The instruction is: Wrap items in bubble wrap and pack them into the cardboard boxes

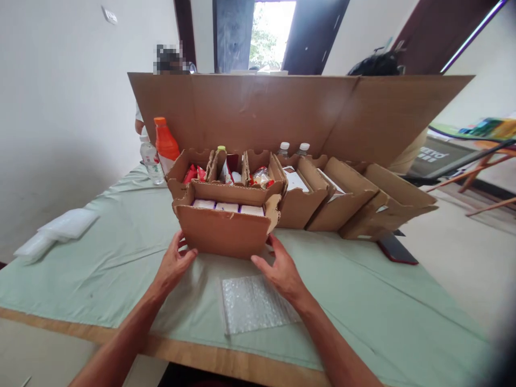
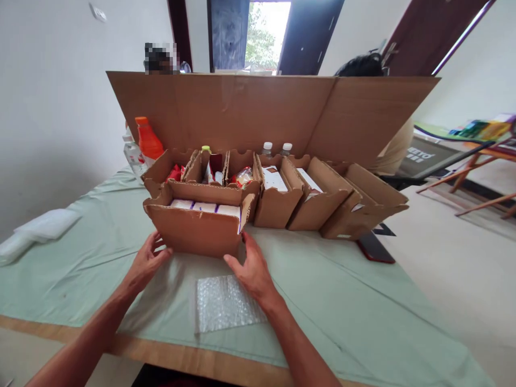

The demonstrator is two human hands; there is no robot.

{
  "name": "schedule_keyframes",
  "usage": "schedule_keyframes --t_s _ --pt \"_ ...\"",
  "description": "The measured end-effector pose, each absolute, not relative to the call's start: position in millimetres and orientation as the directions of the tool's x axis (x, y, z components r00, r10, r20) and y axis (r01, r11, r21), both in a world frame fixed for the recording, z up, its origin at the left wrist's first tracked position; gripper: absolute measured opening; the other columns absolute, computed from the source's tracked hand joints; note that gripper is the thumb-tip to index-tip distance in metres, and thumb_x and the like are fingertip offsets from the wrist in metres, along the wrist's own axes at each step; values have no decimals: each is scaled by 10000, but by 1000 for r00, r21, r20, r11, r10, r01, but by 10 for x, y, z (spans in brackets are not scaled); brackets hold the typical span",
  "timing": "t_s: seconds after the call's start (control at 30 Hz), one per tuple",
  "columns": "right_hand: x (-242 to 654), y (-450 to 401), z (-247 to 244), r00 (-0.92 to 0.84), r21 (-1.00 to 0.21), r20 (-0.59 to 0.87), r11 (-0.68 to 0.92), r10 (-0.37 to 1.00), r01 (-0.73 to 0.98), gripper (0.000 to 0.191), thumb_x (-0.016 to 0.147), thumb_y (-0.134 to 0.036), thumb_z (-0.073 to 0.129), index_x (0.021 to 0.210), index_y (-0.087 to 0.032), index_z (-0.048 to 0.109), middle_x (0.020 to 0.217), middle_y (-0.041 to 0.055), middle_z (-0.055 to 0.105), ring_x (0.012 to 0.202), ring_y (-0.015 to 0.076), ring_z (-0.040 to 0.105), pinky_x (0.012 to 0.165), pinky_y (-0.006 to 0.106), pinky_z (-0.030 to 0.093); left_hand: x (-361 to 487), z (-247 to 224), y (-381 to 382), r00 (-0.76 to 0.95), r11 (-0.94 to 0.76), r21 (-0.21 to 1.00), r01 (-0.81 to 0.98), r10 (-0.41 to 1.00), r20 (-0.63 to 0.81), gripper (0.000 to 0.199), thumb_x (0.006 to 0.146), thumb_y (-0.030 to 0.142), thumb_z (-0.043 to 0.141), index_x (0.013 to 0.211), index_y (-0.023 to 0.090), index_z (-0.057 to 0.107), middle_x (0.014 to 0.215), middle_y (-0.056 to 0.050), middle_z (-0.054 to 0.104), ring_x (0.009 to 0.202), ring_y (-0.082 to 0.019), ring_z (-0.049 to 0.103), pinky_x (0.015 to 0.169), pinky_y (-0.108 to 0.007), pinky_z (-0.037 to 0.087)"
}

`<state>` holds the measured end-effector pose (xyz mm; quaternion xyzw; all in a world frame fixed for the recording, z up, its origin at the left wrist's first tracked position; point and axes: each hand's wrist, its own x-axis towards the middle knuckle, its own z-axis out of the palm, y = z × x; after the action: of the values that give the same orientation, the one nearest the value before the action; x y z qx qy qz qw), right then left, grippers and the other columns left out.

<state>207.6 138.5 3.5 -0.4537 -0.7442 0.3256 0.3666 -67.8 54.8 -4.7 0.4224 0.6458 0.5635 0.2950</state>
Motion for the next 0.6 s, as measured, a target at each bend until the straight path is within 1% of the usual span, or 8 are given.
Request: schedule_keyframes --t_s 0.1,0.17,0.2,0.27,0.33,0.43,0.5,0.6 --pt "2013 1489 31 -317 -840 228 350 921 414 569 852 -458 627 1349 -189 559 1243 129 697 963 268 682 781 409 561 -454 -80 553 -464 -21 971 237 876 132 645 780 333 629 1390 188 472 1303 -128 621 1218 -292 597 957 -437 534" --pt "2088 1509 17 -262 -845 233 329 936 423 507 883 -478 609 1299 -188 584 1175 117 712 820 230 666 679 361 539 -329 -100 552 -447 -23 972 235 885 129 633 808 316 621 1411 205 464 1296 -110 621 1202 -271 599 956 -414 538" --pt "2141 1514 3 -231 -843 248 326 941 427 479 892 -480 604 1273 -190 595 1149 111 715 789 221 656 656 349 526 -279 -112 565 -430 -29 972 232 894 129 637 814 313 623 1422 214 460 1306 -105 616 1197 -263 600 955 -401 541" --pt "2242 1528 -44 -168 -841 285 330 944 429 453 900 -469 602 1258 -192 599 1130 106 715 817 226 656 673 345 524 -208 -144 619 -408 -47 971 237 902 143 647 809 309 633 1427 225 463 1329 -101 604 1189 -253 598 933 -374 549" --pt "2314 1556 -116 -116 -846 308 328 944 421 457 908 -459 596 1277 -189 591 1151 114 711 898 243 664 745 363 536 -177 -191 687 -417 -50 968 245 896 152 659 796 313 648 1424 221 470 1333 -104 599 1165 -249 602 894 -352 557" --pt "2359 1613 -240 -130 -870 272 301 954 390 431 925 -454 575 1265 -189 602 1159 118 717 974 260 673 841 396 539 -191 -278 742 -447 1 974 227 888 104 642 799 343 665 1404 207 496 1263 -107 635 1081 -241 637 869 -357 559" --pt "2368 1650 -306 -168 -874 235 283 957 394 399 926 -451 571 1225 -193 625 1101 111 733 957 270 681 824 400 544 -218 -327 723 -471 34 977 210 879 70 584 811 358 675 1360 209 542 1246 -107 652 1058 -238 654 907 -381 555" --pt "2376 1686 -356 -158 -843 233 280 960 458 373 916 -469 583 1166 -201 654 1029 110 742 951 296 678 795 412 541 -241 -361 646 -487 23 986 166 871 62 526 817 360 699 1312 219 593 1319 -116 630 1135 -261 646 987 -427 545"
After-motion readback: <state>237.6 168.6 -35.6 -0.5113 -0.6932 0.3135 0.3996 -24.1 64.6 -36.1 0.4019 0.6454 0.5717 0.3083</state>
